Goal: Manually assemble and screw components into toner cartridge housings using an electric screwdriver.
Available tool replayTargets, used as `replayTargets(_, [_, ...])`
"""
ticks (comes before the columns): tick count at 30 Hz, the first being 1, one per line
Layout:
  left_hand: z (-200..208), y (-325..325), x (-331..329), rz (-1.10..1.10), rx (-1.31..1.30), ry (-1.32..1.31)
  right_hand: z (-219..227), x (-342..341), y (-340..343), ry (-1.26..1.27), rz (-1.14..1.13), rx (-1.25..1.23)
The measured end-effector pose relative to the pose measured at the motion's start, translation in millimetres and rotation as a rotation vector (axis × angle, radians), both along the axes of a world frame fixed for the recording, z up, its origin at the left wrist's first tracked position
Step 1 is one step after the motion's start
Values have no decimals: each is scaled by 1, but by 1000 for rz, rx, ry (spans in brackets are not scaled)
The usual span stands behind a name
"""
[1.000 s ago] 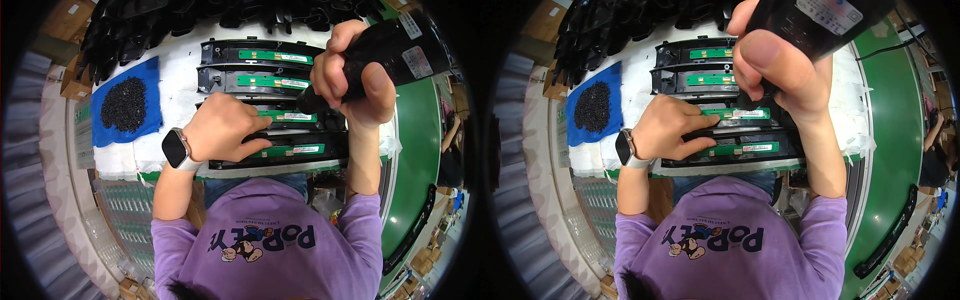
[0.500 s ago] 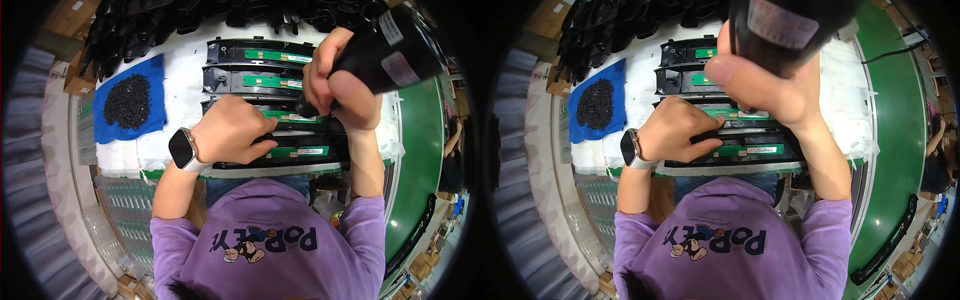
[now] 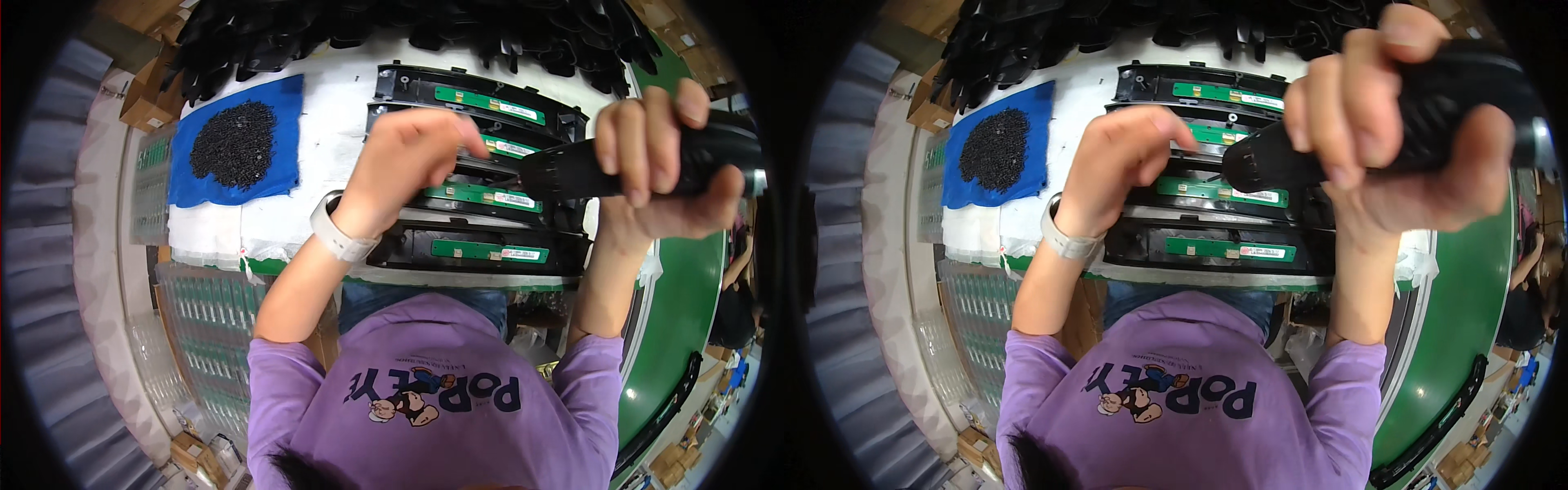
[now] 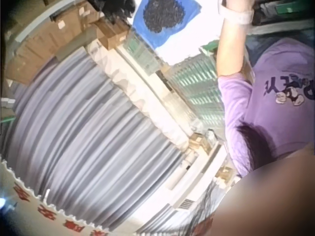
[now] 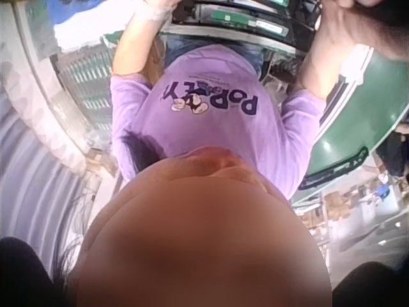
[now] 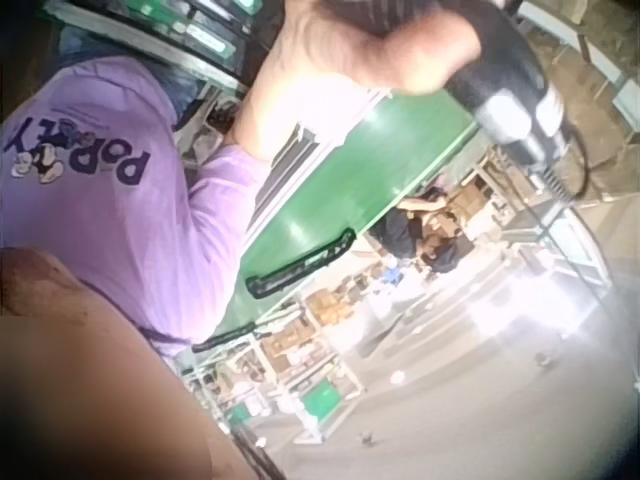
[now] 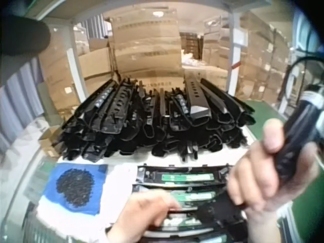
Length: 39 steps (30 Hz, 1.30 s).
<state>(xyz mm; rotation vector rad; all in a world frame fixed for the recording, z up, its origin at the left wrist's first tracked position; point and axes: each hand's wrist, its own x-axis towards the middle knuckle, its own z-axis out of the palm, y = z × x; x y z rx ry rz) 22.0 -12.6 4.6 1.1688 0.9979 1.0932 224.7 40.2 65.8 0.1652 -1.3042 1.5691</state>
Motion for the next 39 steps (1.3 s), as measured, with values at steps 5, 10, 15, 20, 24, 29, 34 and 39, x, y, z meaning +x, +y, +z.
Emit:
replayTargets(5, [-14,7,-6,-6,-276,-887,9,-14,-5,87,8,78])
replayTargets(10, [-7,3,1,-58,-229,-816,-3,-28,-6,-12,-33,253])
replayTargets(15, [-10,-1,1,-192,-172,-663,-13,-31,-5,38,-14,154])
replayTargets(20, [-7,-6,-8,-159,-79,-295,-7,-15,0,66,-31,190])
replayTargets(24, [-7,-6,-8,-144,40,-94,-1,4,0,98,-46,95])
replayTargets(29, [-5,-4,-3,-78,87,-69,1,14,-1,132,-73,25])
replayTargets(34, [-8,-6,-6,-77,95,-98,0,0,0,108,1,30])
replayTargets(39, [-6,-6,-7,-97,142,-50,0,-5,-11,184,-91,-121])
